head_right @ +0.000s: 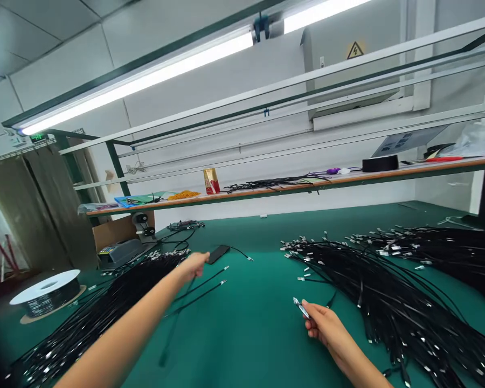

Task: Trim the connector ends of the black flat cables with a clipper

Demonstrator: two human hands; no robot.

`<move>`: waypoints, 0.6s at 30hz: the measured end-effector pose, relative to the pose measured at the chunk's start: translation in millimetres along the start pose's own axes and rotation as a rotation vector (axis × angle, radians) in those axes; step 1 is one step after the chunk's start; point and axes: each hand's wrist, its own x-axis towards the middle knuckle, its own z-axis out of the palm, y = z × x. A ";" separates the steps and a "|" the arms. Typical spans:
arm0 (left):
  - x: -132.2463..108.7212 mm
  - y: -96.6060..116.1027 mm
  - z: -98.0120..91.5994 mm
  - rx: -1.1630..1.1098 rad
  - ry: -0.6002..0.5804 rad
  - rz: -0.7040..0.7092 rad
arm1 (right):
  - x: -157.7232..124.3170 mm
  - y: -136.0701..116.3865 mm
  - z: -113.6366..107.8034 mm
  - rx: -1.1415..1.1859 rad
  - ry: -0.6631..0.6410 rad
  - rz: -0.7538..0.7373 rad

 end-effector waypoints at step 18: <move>-127.7 -39.3 123.4 0.451 -0.385 0.171 | 3.5 9.1 -5.0 -0.097 -0.055 0.077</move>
